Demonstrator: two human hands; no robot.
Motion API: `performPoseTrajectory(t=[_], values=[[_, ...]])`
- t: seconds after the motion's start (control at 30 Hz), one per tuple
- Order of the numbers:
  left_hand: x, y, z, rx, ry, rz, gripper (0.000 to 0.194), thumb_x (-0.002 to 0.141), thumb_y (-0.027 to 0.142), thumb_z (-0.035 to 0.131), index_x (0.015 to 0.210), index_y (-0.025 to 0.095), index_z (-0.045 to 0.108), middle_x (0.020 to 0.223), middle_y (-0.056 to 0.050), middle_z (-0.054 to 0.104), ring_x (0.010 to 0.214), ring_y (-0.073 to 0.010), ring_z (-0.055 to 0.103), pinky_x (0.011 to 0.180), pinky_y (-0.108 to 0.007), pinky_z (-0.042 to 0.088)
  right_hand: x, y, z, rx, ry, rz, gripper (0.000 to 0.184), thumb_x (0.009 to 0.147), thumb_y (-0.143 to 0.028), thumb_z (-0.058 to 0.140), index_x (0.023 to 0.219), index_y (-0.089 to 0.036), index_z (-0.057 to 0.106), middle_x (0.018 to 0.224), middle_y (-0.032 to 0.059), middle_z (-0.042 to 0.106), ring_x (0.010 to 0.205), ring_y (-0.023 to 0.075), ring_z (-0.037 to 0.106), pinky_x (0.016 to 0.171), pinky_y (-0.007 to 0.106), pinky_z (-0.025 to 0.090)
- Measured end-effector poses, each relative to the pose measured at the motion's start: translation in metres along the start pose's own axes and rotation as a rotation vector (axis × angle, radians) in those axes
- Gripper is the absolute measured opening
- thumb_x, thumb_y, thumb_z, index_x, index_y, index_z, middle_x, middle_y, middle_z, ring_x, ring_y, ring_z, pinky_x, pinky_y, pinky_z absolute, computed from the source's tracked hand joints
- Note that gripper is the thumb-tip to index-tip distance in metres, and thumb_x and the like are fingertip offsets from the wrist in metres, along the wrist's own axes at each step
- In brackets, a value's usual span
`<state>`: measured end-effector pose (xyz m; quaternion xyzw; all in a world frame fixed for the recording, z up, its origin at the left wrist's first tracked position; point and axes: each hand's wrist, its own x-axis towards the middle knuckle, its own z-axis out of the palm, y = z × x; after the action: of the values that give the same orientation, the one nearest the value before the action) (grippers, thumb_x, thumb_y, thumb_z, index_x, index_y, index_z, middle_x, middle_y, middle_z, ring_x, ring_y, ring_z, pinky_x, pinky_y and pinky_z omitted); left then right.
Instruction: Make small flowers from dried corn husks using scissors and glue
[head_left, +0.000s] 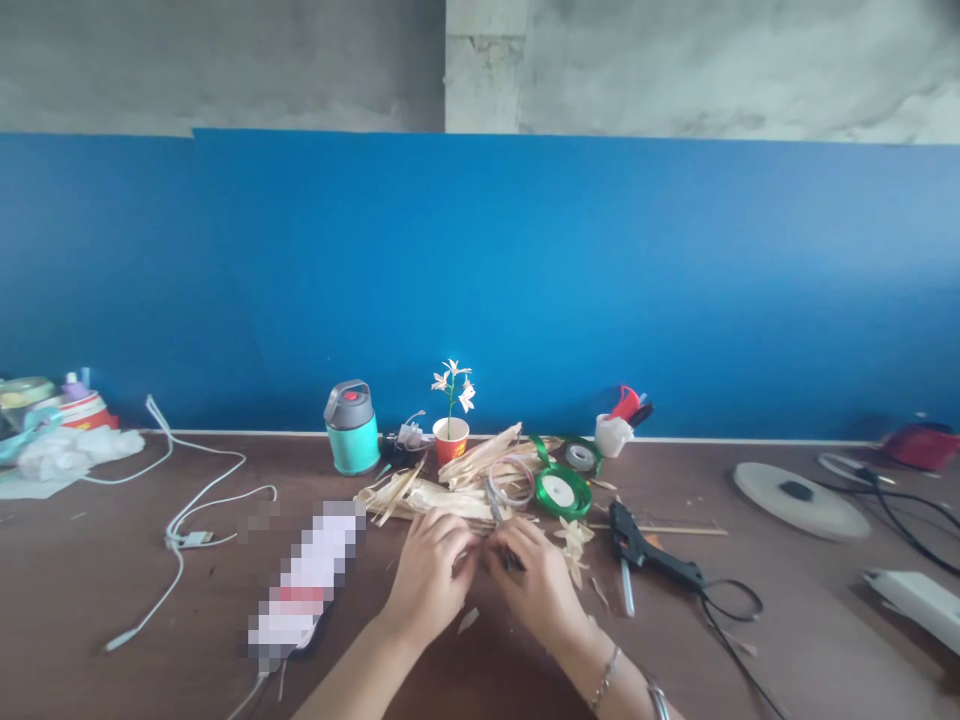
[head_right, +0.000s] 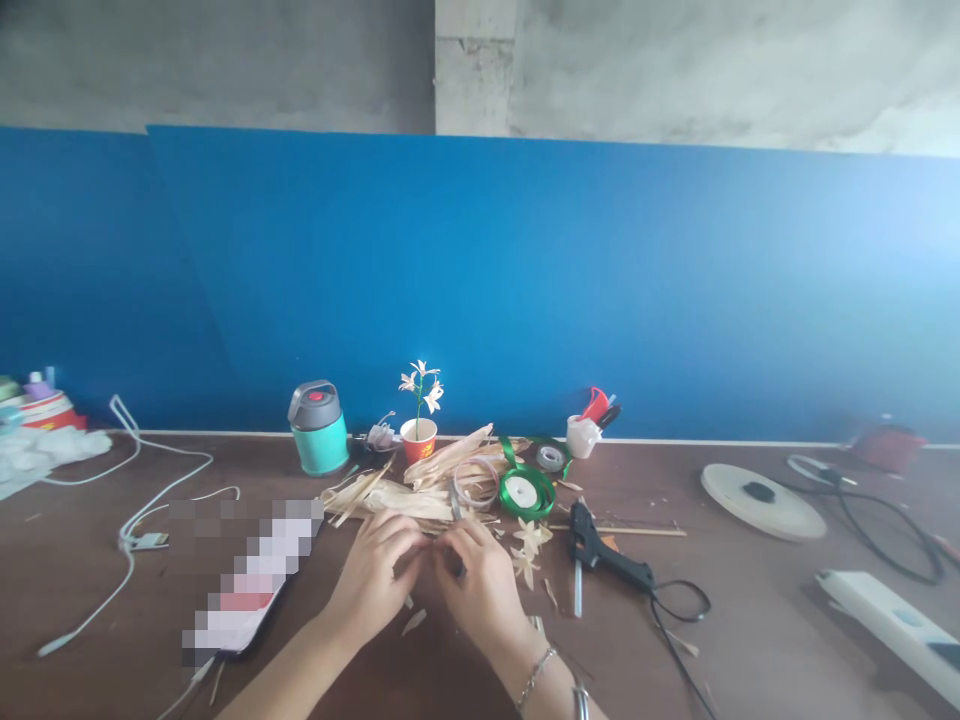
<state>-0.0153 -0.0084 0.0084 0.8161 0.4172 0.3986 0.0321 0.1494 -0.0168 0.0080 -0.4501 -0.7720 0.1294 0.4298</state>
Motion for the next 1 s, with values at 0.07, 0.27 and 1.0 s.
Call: performPoseTrajectory(t=[0.07,0.27,1.0], values=[[0.001,0.002,-0.001,0.002,-0.007,-0.008,0.011,0.080,0.011,0.055,0.076,0.019,0.061,0.078,-0.004,0.065,0.083,-0.0222,0.057,0.074,-0.036,0.043,0.000,0.002,0.001,-0.044,-0.006,-0.033,0.015,0.080,-0.009,0.051,0.072,-0.019,0.058,0.073,0.0024,0.060,0.072,0.0173,0.055,0.065,0.026,0.040],[0.000,0.013,0.003,0.021,0.019,-0.121,0.013,0.076,0.011,0.056,0.067,0.020,0.056,0.070,-0.001,0.064,0.077,-0.0217,0.059,0.072,-0.035,0.038,0.001,0.003,0.006,-0.113,0.047,-0.083,0.020,0.078,-0.006,0.049,0.064,-0.020,0.051,0.066,0.0014,0.056,0.066,0.0166,0.052,0.062,0.026,0.039],[-0.003,0.008,0.006,0.078,0.170,-0.336,0.015,0.076,0.012,0.052,0.067,0.020,0.060,0.071,-0.003,0.068,0.077,-0.0231,0.062,0.071,-0.036,0.040,0.002,0.007,0.005,-0.120,0.185,0.113,0.018,0.079,-0.015,0.049,0.062,-0.021,0.053,0.061,0.0012,0.056,0.058,0.0162,0.051,0.057,0.026,0.038]])
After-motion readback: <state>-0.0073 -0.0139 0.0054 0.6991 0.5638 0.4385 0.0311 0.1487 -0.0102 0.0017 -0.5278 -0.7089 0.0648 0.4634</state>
